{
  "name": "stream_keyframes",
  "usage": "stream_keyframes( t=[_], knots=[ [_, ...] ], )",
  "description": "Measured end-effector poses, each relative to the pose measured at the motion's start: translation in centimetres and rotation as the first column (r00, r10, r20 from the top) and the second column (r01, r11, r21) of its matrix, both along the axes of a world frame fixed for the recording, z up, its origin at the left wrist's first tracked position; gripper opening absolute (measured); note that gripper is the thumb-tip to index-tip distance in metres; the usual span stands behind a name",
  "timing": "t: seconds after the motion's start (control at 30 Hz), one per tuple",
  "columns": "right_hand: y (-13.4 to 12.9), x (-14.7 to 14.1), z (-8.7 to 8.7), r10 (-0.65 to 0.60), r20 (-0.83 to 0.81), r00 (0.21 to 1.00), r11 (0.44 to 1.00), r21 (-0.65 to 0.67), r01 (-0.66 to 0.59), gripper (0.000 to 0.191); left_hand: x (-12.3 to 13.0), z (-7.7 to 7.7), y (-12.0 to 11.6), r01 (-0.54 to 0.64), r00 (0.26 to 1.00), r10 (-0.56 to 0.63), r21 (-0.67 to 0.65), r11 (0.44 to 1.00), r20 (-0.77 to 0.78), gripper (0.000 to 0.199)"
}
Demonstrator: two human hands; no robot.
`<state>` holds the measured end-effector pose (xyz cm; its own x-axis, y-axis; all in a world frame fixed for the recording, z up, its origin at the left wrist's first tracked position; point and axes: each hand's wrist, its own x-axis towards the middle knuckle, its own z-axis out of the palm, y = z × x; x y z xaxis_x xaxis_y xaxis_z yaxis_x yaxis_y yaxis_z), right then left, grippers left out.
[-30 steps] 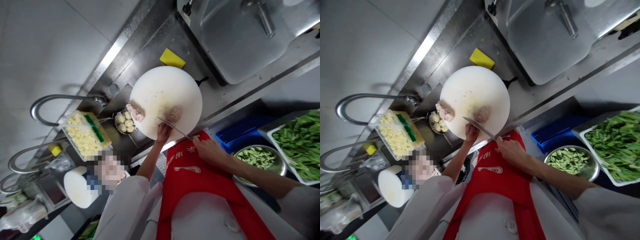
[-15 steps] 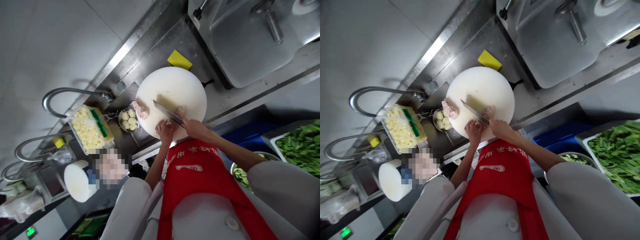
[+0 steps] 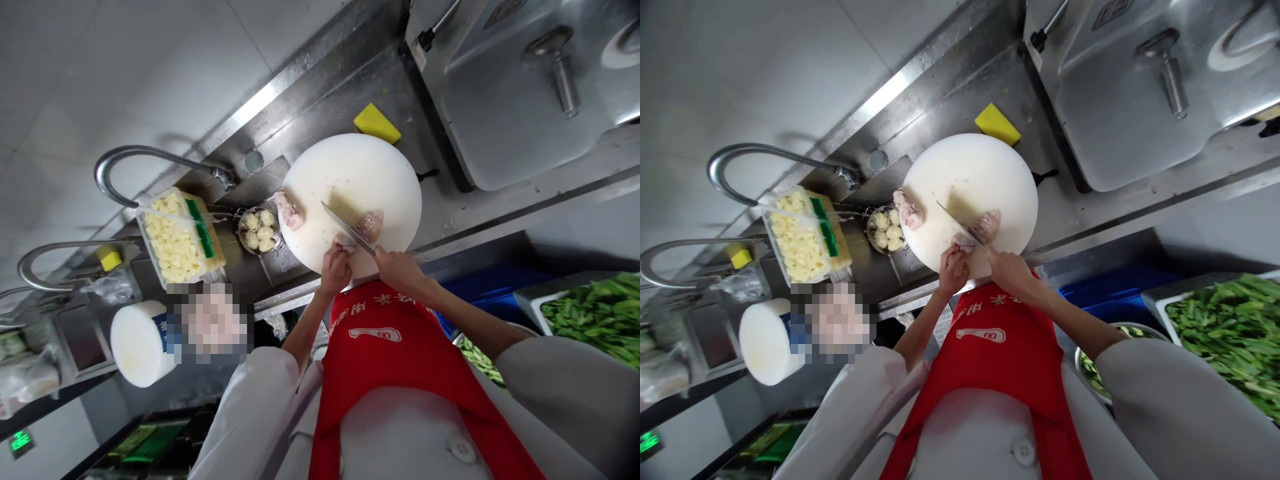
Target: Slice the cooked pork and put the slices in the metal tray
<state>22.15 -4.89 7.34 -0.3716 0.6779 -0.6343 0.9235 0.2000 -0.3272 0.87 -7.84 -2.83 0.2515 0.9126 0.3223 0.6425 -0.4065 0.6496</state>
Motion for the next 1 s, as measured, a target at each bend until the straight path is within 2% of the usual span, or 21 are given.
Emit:
stream_keyframes(
  t=[0.17,0.33,0.57,0.87,1.0],
  knots=[
    [-0.7,-0.6,0.7,0.052,0.038,0.998,0.999,0.001,-0.052,0.029,-0.2,-0.1,0.9,-0.132,0.991,0.132,0.049,0.990,0.012,0.015],
    [-1.8,-0.7,1.4,0.072,0.042,0.997,0.997,0.018,-0.072,0.030,0.0,-0.8,2.3,-0.093,0.996,0.093,-0.002,0.996,0.000,0.019],
    [-4.4,-1.3,2.4,0.089,0.061,0.994,0.996,-0.006,-0.089,0.031,-0.5,-1.2,2.3,-0.048,0.993,0.050,0.027,0.998,-0.104,0.021],
    [-4.3,-1.1,2.6,0.088,0.056,0.994,0.996,-0.018,-0.088,0.030,-0.6,-1.4,2.5,-0.033,0.998,0.034,0.015,0.999,-0.048,0.021],
    [-1.4,-2.7,1.5,0.066,0.048,0.997,0.998,0.022,-0.067,0.030,-0.6,-1.2,2.4,-0.007,1.000,0.008,0.028,1.000,-0.020,0.019]
  ],
)
